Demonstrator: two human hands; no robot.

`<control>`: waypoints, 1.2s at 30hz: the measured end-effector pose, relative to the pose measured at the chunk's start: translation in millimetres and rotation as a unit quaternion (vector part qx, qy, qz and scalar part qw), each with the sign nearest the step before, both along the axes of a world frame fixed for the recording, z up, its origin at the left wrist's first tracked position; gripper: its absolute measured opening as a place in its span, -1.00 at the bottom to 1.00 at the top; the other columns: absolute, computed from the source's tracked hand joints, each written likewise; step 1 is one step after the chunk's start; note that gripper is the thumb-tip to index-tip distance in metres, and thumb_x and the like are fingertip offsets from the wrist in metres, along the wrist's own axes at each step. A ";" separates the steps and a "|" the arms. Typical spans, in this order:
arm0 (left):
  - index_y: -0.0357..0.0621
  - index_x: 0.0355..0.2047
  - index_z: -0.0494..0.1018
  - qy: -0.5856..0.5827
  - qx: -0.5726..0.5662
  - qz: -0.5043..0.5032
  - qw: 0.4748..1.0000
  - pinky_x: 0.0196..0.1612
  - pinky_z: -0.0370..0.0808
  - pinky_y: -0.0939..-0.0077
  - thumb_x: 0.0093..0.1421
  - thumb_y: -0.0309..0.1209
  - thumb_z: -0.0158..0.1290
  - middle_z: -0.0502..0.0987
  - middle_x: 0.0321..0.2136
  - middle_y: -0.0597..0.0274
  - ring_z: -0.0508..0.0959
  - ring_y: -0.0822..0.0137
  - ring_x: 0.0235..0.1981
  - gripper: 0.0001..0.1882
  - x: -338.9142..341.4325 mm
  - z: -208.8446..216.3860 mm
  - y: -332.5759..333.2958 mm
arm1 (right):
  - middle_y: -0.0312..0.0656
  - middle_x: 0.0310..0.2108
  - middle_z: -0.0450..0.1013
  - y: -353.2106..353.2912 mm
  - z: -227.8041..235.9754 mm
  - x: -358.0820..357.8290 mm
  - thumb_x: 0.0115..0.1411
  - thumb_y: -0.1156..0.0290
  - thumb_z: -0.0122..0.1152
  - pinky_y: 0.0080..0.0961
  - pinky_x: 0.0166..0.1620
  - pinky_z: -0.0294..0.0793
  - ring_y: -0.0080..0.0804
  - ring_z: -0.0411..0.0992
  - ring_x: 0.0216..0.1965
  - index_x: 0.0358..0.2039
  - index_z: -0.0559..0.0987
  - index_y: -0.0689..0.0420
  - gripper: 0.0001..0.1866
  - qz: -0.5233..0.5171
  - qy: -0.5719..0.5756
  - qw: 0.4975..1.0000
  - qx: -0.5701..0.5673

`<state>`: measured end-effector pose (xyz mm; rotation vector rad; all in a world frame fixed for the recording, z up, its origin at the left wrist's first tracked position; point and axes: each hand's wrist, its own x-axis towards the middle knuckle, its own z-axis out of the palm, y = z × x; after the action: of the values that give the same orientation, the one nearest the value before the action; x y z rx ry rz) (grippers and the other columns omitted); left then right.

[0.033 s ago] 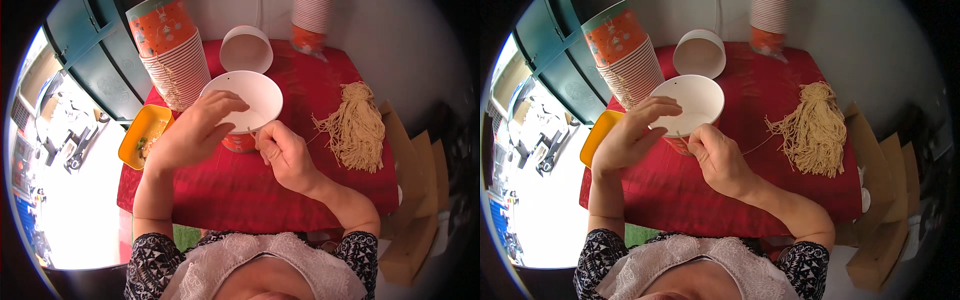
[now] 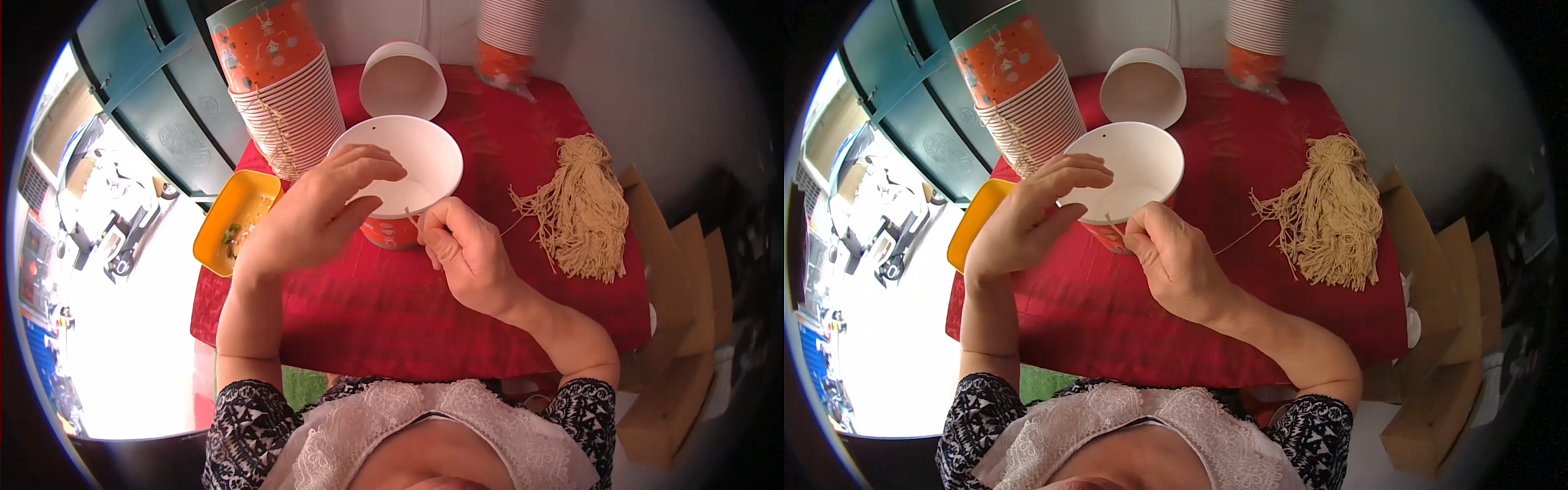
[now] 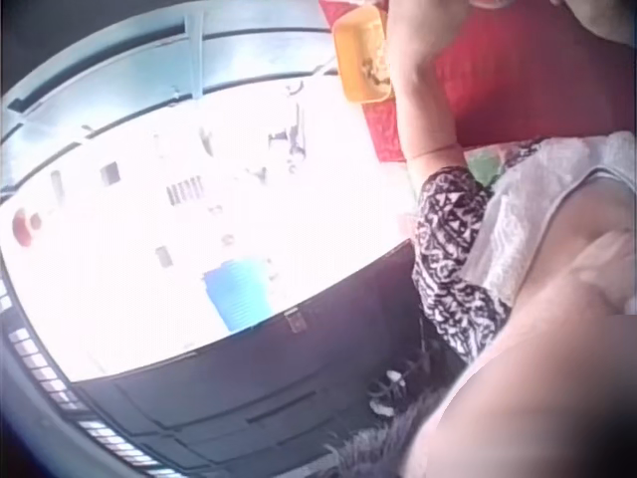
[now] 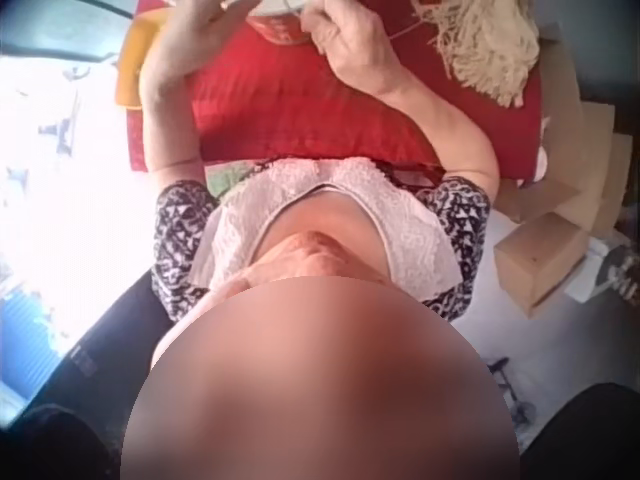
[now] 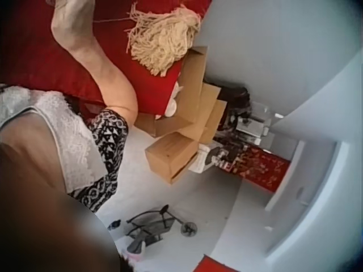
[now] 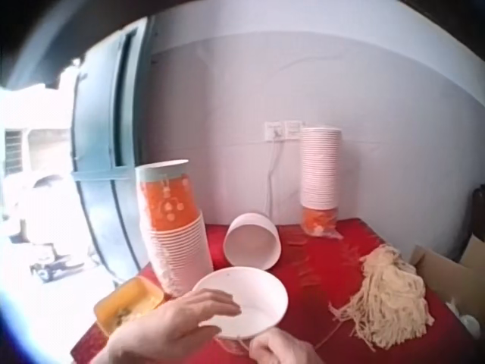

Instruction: Attaching string handles to decorative paper buckets by threading the string through pre-punched holes and tying knots.

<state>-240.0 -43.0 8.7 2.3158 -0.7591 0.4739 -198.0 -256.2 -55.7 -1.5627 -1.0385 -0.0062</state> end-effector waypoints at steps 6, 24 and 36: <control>-0.26 -0.24 0.54 0.078 -0.064 -0.059 0.993 0.21 0.27 0.17 0.10 -0.50 0.15 0.54 -0.11 0.08 0.37 0.05 0.17 -0.81 0.5 -2.9 -2.6 | -0.07 -0.47 0.39 1.3 0.1 -1.8 0.26 0.57 0.06 -0.37 -0.37 0.42 -0.24 0.41 -0.46 -0.36 0.34 0.23 -0.91 -0.010 0.003 1.000 -0.014; -0.29 -0.41 0.43 0.042 -0.087 0.054 0.994 -0.06 0.45 0.39 0.17 -0.56 0.08 0.54 -0.37 0.17 0.53 0.23 -0.13 -0.95 11.5 -25.1 -20.1 | -0.24 -0.65 0.37 -3.6 -2.8 -6.9 0.12 0.69 0.14 -0.59 -0.60 0.33 -0.59 0.38 -0.66 -0.48 0.37 0.21 -0.85 -0.055 -0.083 0.995 0.018; -0.32 -0.39 0.48 0.033 -0.012 0.090 0.995 -0.31 0.45 0.45 0.23 -0.53 0.01 0.52 -0.45 0.14 0.52 0.31 -0.39 -0.90 13.0 -18.3 -3.1 | -0.24 -0.75 0.32 -3.3 -16.8 -4.0 -0.04 0.71 0.18 -0.57 -0.67 0.32 -0.50 0.38 -0.73 -0.60 0.30 0.17 -0.76 -0.105 -0.080 0.991 -0.033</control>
<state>-227.1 -46.1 -9.7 2.3758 -0.5137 0.4807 -202.0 -259.4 -72.5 -1.7477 -1.0015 -0.2464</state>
